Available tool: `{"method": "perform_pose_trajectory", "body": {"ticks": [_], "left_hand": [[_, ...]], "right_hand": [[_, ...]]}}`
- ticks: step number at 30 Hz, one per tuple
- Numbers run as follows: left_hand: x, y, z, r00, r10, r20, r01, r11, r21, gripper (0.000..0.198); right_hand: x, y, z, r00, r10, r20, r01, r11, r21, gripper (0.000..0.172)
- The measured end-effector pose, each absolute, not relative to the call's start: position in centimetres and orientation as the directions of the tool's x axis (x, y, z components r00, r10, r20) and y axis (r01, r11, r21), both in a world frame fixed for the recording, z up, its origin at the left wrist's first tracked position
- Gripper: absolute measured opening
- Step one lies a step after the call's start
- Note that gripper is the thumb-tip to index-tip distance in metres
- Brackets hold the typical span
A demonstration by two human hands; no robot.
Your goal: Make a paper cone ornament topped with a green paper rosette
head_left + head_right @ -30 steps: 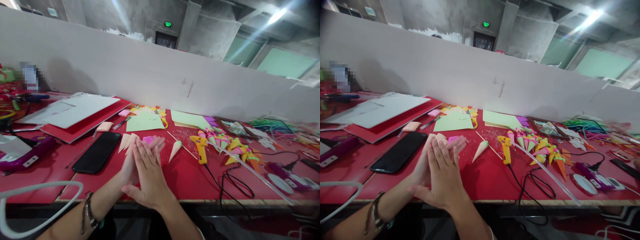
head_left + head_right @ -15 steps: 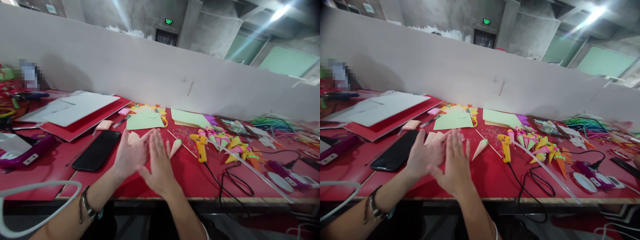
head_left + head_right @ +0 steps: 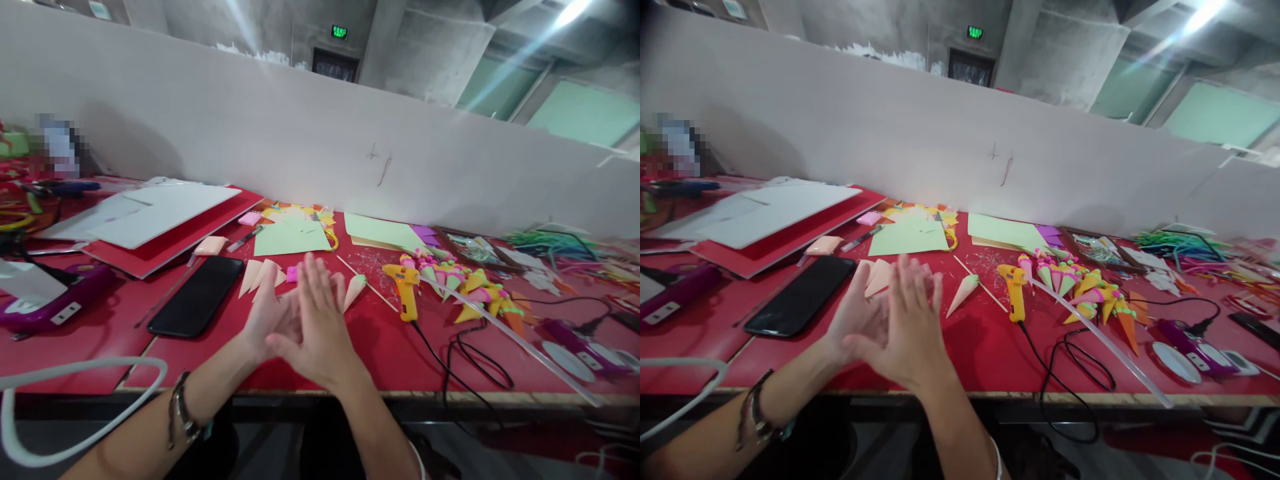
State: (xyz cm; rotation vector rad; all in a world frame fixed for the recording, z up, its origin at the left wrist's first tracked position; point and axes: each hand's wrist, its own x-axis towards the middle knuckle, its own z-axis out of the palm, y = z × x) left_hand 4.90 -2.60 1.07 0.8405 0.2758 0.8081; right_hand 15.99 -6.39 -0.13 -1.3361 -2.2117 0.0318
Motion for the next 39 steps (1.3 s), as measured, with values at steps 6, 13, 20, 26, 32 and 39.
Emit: {"method": "perform_pose_trajectory", "body": {"ticks": [6, 13, 20, 26, 32, 39], "left_hand": [[3.5, -1.9, 1.6, 0.625, 0.774, 0.105, -0.694, 0.489, 0.527, 0.077], [3.4, -2.0, 1.4, 0.625, 0.769, 0.136, -0.722, 0.502, 0.477, 0.079], [3.9, -2.1, 0.5, 0.756, 0.638, 0.143, -0.624, 0.639, 0.449, 0.076], [4.5, -2.1, 0.4, 0.731, 0.679, 0.072, -0.604, 0.594, 0.531, 0.071], [5.7, -1.9, 0.1, 0.566, 0.823, -0.043, -0.352, 0.288, 0.890, 0.042], [6.9, -0.2, 0.7, 0.673, 0.720, 0.170, -0.054, -0.182, 0.982, 0.012]], "right_hand": [[16.0, -6.5, -0.1, -0.431, 0.802, 0.414, 0.787, 0.559, -0.263, 0.093], [16.0, -6.5, 0.2, -0.384, 0.811, 0.441, 0.796, 0.533, -0.288, 0.088], [15.8, -6.3, 0.0, -0.326, 0.758, 0.565, 0.782, 0.552, -0.290, 0.050], [17.3, -5.2, -1.0, -0.202, 0.648, 0.734, 0.724, 0.604, -0.334, 0.027], [17.3, -5.9, -0.7, -0.007, 0.666, 0.746, 0.546, 0.627, -0.555, 0.015], [17.2, -6.2, -0.3, 0.053, 0.548, 0.835, 0.567, 0.672, -0.477, 0.020]]}}
